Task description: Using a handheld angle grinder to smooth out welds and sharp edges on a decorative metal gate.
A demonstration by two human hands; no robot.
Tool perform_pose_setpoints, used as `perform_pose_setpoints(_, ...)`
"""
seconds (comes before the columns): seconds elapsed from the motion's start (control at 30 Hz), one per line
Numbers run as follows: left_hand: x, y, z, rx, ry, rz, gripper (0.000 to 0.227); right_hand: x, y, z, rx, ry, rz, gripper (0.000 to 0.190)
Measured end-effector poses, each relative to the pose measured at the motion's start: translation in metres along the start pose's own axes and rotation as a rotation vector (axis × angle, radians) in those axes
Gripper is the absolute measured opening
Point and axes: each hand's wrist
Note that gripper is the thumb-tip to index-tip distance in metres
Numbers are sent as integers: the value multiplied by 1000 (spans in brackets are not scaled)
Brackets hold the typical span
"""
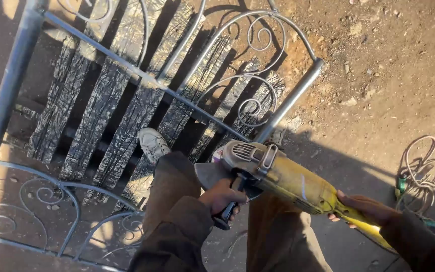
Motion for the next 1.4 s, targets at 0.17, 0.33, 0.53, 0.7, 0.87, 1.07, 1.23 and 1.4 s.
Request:
perform_pose_setpoints(0.17,-72,24,-41,-768,379,-25,29,-63,-12,44,223,-36,79,81)
perform_pose_setpoints(0.33,-114,65,-103,-684,403,-57,21,-98,-29,108,212,-76,174,94)
perform_pose_setpoints(0.53,-150,135,-177,-925,441,-57,30,-121,-2,149,-33,-167,200,74)
perform_pose_setpoints(0.7,-217,171,-206,-1115,593,-269,56,-196,48,169,-286,94,490,63)
perform_pose_setpoints(0.87,-273,226,-222,-1106,411,-350,71,-199,12,164,-102,440,380,83)
perform_pose_setpoints(1.07,-332,245,-227,-1133,513,-311,45,-233,-2,153,-159,526,530,83)
perform_pose_setpoints(1.23,-314,233,-230,-1054,557,-224,53,-203,-8,173,-56,494,410,72)
perform_pose_setpoints(1.4,-324,245,-239,-1216,559,-344,37,-187,-37,179,-61,539,378,83)
Point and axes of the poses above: each hand's wrist, its own x-axis away from the middle knuckle, its own z-axis out of the back of the hand, y = z × x, and after that the axes turned 9 degrees about y, right-handed
